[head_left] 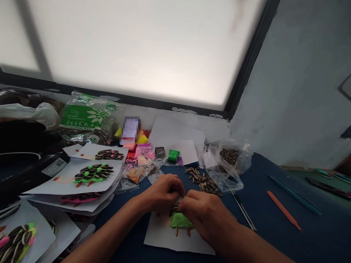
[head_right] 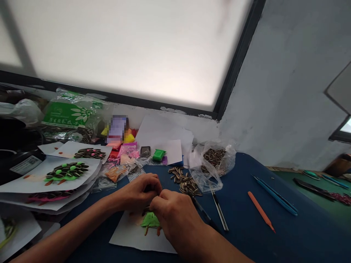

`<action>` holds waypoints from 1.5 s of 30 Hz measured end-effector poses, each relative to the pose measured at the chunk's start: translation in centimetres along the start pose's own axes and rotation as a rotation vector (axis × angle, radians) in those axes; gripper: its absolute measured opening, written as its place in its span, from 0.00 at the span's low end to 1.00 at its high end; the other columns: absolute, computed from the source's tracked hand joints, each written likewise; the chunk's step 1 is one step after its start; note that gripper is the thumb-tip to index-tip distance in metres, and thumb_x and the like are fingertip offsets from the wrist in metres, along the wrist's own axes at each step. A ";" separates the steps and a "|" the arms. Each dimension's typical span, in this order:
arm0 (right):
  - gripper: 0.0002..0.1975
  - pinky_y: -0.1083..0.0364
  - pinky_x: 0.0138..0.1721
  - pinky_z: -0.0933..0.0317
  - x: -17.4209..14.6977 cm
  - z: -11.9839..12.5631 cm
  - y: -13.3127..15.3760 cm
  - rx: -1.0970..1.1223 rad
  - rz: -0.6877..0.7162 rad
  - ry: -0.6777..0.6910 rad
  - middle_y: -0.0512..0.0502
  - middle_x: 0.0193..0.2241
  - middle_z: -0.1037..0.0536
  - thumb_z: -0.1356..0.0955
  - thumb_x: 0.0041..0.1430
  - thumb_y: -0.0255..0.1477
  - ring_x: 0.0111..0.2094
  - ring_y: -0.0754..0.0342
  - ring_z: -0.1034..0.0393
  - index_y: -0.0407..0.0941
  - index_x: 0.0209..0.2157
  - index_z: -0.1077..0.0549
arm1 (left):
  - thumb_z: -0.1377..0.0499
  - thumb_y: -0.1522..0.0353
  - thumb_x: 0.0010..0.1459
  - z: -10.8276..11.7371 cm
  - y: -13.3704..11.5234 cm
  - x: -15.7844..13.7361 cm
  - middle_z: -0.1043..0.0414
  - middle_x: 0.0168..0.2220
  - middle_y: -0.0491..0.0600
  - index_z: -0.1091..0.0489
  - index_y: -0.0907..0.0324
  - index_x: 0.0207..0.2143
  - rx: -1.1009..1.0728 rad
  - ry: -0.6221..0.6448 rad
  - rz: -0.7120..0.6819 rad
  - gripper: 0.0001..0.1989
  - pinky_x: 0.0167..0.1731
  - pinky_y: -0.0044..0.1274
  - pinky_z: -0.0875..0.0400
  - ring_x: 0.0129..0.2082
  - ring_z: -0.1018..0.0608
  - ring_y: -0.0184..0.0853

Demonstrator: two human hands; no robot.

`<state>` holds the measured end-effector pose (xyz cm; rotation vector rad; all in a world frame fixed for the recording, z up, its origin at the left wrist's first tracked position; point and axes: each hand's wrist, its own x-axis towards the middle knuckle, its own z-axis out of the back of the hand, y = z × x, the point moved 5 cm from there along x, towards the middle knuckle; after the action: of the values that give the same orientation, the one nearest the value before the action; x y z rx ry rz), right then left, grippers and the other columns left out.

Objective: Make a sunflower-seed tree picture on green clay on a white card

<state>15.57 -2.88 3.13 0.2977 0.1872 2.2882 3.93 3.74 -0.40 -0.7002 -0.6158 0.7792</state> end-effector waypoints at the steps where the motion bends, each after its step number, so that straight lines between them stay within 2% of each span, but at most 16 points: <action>1: 0.10 0.59 0.27 0.46 0.0 -0.1 0.1 -0.017 -0.003 0.010 0.47 0.30 0.25 0.35 0.60 0.18 0.27 0.57 0.31 0.42 0.32 0.23 | 0.45 0.79 0.46 0.0 0.0 0.0 0.30 0.27 0.44 0.23 0.61 0.26 0.001 -0.001 -0.002 0.12 0.28 0.19 0.37 0.28 0.28 0.30; 4: 0.10 0.59 0.28 0.45 -0.1 -0.4 0.4 -0.056 -0.007 0.037 0.47 0.31 0.24 0.34 0.56 0.16 0.29 0.56 0.30 0.42 0.33 0.23 | 0.45 0.79 0.46 -0.1 0.1 0.1 0.30 0.27 0.44 0.23 0.61 0.26 0.003 -0.006 -0.002 0.12 0.28 0.19 0.37 0.28 0.28 0.30; 7: 0.10 0.59 0.28 0.45 0.0 -0.7 0.5 -0.085 0.005 0.037 0.46 0.31 0.24 0.34 0.56 0.16 0.30 0.55 0.29 0.42 0.33 0.22 | 0.45 0.80 0.45 -0.1 0.1 0.1 0.30 0.27 0.44 0.23 0.61 0.26 0.005 -0.011 -0.005 0.12 0.29 0.20 0.37 0.29 0.28 0.30; 16: 0.09 0.58 0.25 0.50 -0.2 -1.2 0.5 -0.166 0.085 -0.087 0.47 0.28 0.26 0.34 0.53 0.15 0.27 0.56 0.34 0.42 0.30 0.24 | 0.45 0.78 0.46 -0.1 0.3 0.0 0.30 0.27 0.44 0.22 0.61 0.26 -0.028 -0.009 -0.014 0.11 0.28 0.20 0.37 0.28 0.28 0.30; 20: 0.11 0.58 0.25 0.51 -0.3 -1.2 0.6 -0.164 0.112 -0.112 0.48 0.27 0.27 0.35 0.47 0.13 0.26 0.57 0.36 0.41 0.29 0.26 | 0.45 0.78 0.46 -0.1 0.3 0.0 0.30 0.26 0.44 0.22 0.60 0.26 -0.043 -0.011 -0.014 0.11 0.27 0.19 0.37 0.28 0.28 0.30; 27: 0.10 0.58 0.26 0.52 -0.5 -1.5 0.4 -0.179 0.145 -0.175 0.48 0.28 0.28 0.36 0.54 0.15 0.27 0.57 0.35 0.43 0.31 0.26 | 0.45 0.79 0.46 0.0 0.1 0.1 0.30 0.27 0.44 0.22 0.61 0.26 -0.056 -0.003 -0.004 0.12 0.28 0.20 0.37 0.28 0.28 0.30; 39: 0.10 0.57 0.25 0.56 -0.4 -2.0 0.6 -0.276 0.160 -0.185 0.49 0.26 0.28 0.33 0.51 0.14 0.26 0.57 0.39 0.43 0.28 0.28 | 0.46 0.81 0.44 0.0 0.2 0.1 0.29 0.29 0.44 0.23 0.62 0.27 -0.121 0.026 0.061 0.14 0.27 0.18 0.36 0.28 0.28 0.29; 45: 0.10 0.56 0.24 0.57 -0.3 -2.4 0.9 -0.331 0.187 -0.222 0.49 0.25 0.30 0.34 0.50 0.14 0.25 0.56 0.39 0.43 0.25 0.31 | 0.45 0.79 0.44 0.1 0.3 0.0 0.28 0.29 0.45 0.23 0.62 0.28 -0.156 0.046 0.070 0.12 0.27 0.19 0.35 0.28 0.27 0.30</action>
<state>14.43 -3.81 1.00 0.4059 -0.3428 2.3988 3.78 3.92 -0.58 -0.8840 -0.6170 0.7830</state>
